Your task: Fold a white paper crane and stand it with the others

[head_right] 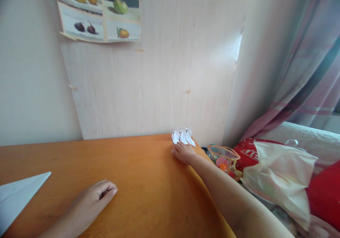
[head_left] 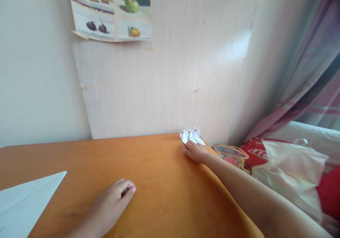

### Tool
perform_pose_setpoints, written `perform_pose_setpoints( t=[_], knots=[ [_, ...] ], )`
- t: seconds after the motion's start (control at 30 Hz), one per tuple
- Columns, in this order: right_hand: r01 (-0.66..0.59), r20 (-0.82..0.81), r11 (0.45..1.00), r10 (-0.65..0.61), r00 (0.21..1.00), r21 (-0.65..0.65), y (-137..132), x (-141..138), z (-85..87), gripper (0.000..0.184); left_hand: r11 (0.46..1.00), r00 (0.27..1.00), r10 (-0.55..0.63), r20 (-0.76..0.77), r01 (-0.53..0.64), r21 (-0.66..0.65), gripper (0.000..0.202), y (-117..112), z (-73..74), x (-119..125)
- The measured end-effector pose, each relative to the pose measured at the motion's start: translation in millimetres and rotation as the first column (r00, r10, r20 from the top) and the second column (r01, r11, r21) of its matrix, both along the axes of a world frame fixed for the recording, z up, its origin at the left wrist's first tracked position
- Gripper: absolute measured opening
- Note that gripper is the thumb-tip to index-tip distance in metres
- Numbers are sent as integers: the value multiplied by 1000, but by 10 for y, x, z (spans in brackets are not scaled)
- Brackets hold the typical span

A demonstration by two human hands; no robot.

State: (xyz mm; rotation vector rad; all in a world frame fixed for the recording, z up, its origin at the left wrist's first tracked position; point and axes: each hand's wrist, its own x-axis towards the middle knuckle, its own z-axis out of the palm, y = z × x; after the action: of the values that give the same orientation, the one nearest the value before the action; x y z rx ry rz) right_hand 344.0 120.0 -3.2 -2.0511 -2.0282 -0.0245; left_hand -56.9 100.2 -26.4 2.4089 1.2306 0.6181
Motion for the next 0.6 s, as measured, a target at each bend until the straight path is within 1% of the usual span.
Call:
perform_pose_setpoints(
  t=[0.07,0.13,0.23,0.3,0.37,0.4,0.47,0.6],
  knots=[
    [-27,10,1000,27,1000,-16,65,-71,-1,42,1000,1000,4,-3,-4,-11,33,-2,-2,-4],
    [-60,15,998,60,998,-22,84,-201,-16,42,1000,1000,11,-6,-11,-17,34,-3,-7,-8],
    [-116,9,993,116,993,-14,48,-473,-49,42,1000,1000,8,-16,-8,-24,36,1,-19,-16],
    [-183,-2,983,183,983,-7,12,-636,-51,41,999,1000,3,-19,-4,-34,36,3,-23,-23],
    [-242,-11,970,242,970,14,-5,-709,-29,40,999,1000,3,-18,-4,-50,36,3,-20,-28],
    [-243,-11,969,244,970,32,-2,-696,-10,41,998,1000,7,-19,-8,-59,36,1,-16,-29],
    [-190,-9,980,191,982,65,30,-567,28,41,997,1000,16,-24,-17,-70,36,-3,-7,-29],
    [34,2,995,-34,999,92,127,-26,49,44,997,999,16,-32,-18,-71,37,-2,-7,-25]
  ],
)
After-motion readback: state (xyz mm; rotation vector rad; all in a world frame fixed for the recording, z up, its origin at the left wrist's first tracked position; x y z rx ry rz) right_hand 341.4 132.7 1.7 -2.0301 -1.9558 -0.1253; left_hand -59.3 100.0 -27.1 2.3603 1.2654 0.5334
